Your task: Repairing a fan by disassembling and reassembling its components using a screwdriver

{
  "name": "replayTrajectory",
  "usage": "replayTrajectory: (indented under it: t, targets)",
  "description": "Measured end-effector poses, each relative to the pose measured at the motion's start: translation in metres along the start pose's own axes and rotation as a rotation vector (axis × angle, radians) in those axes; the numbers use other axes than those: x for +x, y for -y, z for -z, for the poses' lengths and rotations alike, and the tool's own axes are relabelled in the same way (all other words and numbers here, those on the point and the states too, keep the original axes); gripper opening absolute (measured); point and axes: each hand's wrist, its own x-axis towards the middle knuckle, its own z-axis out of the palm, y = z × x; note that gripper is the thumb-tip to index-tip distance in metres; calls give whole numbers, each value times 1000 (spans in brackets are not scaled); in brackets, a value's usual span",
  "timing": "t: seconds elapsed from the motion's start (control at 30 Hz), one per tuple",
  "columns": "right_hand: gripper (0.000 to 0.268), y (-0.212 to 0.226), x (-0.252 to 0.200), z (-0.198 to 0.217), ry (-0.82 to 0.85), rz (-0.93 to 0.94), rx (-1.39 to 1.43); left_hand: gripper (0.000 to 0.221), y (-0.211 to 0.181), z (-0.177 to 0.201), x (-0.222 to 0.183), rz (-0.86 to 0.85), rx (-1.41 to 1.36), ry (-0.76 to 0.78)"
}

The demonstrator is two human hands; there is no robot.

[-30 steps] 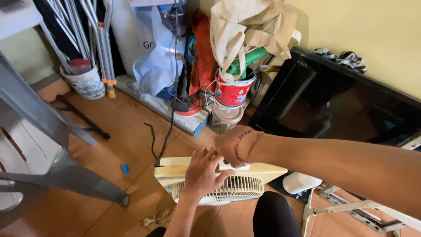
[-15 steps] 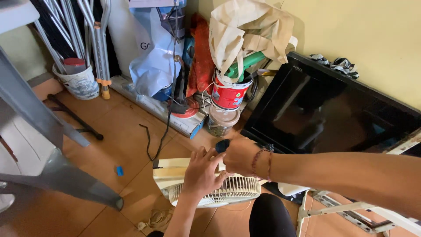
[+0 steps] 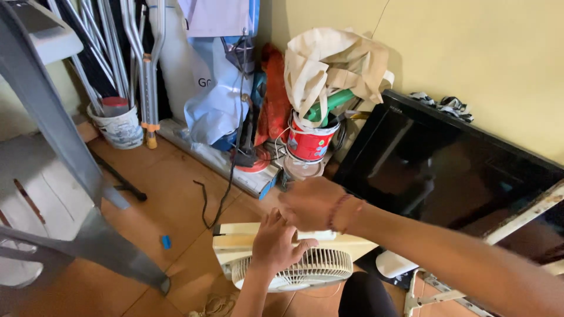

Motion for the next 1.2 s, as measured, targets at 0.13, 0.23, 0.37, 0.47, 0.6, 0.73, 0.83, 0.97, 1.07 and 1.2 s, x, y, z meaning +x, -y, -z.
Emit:
replayTrajectory:
  t: [0.13,0.23,0.37,0.47,0.6,0.73,0.83,0.97,1.07,1.2]
  targets:
    - [33,-13,-25,6,-652,-11,408,53,-7,16,0,32,-68,91]
    - [38,-27,-41,1,-939,99,892,58,-7,16,0,51,-99,138]
    - [40,-32,-41,-7,-1023,98,1698,59,-10,11,2,-10,-65,33]
    - [57,-25,-18,-44,-1003,51,1325,53,-16,16,6,-31,-37,29]
    - [60,-32,-20,-49,-631,427,1683,63,-23,19,9,-16,-75,41]
    - [57,-39,-16,-52,-300,815,1720,60,-22,18,10,-66,-86,-15]
    - [60,-41,0,-67,-282,802,1636,60,-16,14,12,-61,-78,4]
    - [56,-38,6,-74,-452,851,1960,59,-17,10,11,-38,-81,-11]
    - [52,-35,19,-84,-885,597,2216,51,-22,14,16,-72,-44,-65]
    - [57,-21,9,-78,-1012,334,2254,47,-28,16,18,-25,-95,23]
